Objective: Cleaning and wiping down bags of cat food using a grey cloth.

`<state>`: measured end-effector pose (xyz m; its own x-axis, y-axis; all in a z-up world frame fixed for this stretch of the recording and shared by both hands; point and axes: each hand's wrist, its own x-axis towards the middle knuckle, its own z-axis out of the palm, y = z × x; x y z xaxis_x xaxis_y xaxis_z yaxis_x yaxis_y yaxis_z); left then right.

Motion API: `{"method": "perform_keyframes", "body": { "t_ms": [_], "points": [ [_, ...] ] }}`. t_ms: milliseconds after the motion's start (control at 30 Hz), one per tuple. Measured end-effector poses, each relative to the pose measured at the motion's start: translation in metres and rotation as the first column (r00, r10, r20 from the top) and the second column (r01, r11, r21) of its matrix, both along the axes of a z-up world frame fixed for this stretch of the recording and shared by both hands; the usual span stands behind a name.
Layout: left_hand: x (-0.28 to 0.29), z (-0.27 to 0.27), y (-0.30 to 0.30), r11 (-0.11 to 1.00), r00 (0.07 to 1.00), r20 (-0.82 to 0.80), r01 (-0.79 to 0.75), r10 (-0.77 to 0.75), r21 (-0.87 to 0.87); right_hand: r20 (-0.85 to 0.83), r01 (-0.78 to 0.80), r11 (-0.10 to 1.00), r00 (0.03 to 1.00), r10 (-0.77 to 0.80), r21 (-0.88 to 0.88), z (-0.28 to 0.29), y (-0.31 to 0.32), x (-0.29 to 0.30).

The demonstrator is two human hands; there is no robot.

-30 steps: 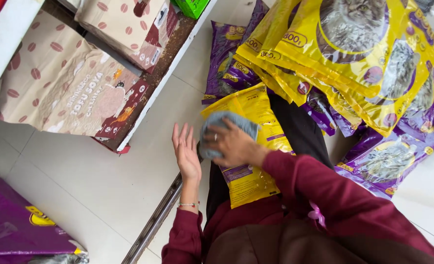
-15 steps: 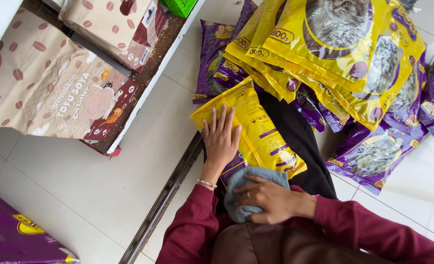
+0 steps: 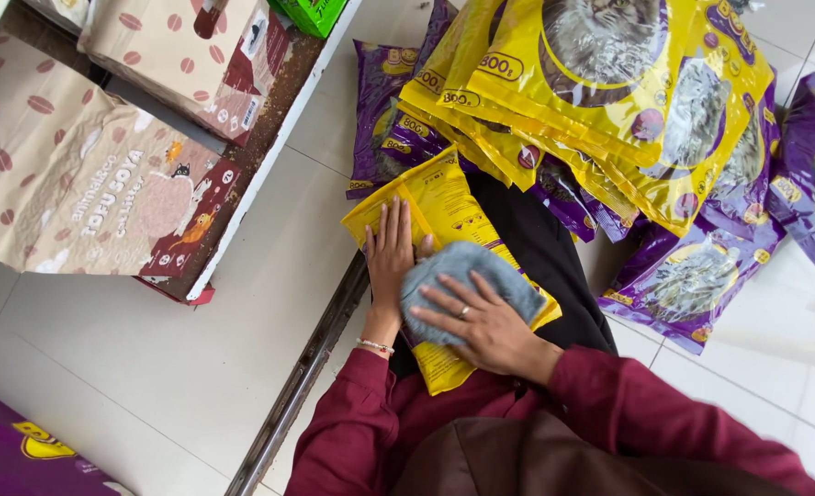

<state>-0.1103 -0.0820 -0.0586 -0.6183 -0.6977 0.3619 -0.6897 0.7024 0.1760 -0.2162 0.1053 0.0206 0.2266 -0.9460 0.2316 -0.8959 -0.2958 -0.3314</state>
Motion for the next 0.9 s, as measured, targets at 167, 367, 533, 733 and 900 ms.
{"method": "perform_keyframes", "body": {
  "t_ms": [167, 367, 533, 733, 900],
  "points": [
    [-0.006, 0.046, 0.016, 0.942, 0.983, -0.173, 0.114, -0.061, 0.316, -0.088, 0.336, 0.938, 0.94, -0.329, 0.085, 0.017, 0.016, -0.043],
    [0.002, 0.059, 0.021, 0.935, 0.987, -0.16, 0.073, -0.018, 0.348, 0.178, 0.483, 0.874, 0.856, -0.485, 0.055, -0.003, 0.008, -0.098],
    [0.012, 0.059, 0.031, 0.93, 0.982, -0.166, -0.023, 0.089, 0.366, 0.031, 0.261, 0.962, 0.964, -0.264, 0.079, -0.001, -0.061, -0.044],
    [0.033, 0.064, 0.044, 0.864, 0.958, -0.25, 0.006, 0.138, 0.503, -0.175, 0.466, 0.874, 0.88, -0.442, 0.135, -0.019, -0.192, -0.03],
    [0.058, 0.045, 0.059, 0.869, 0.799, -0.521, -0.003, 0.299, 0.495, -0.238, 0.241, 0.961, 0.949, -0.204, 0.135, -0.012, -0.211, 0.025]
  ]
}}
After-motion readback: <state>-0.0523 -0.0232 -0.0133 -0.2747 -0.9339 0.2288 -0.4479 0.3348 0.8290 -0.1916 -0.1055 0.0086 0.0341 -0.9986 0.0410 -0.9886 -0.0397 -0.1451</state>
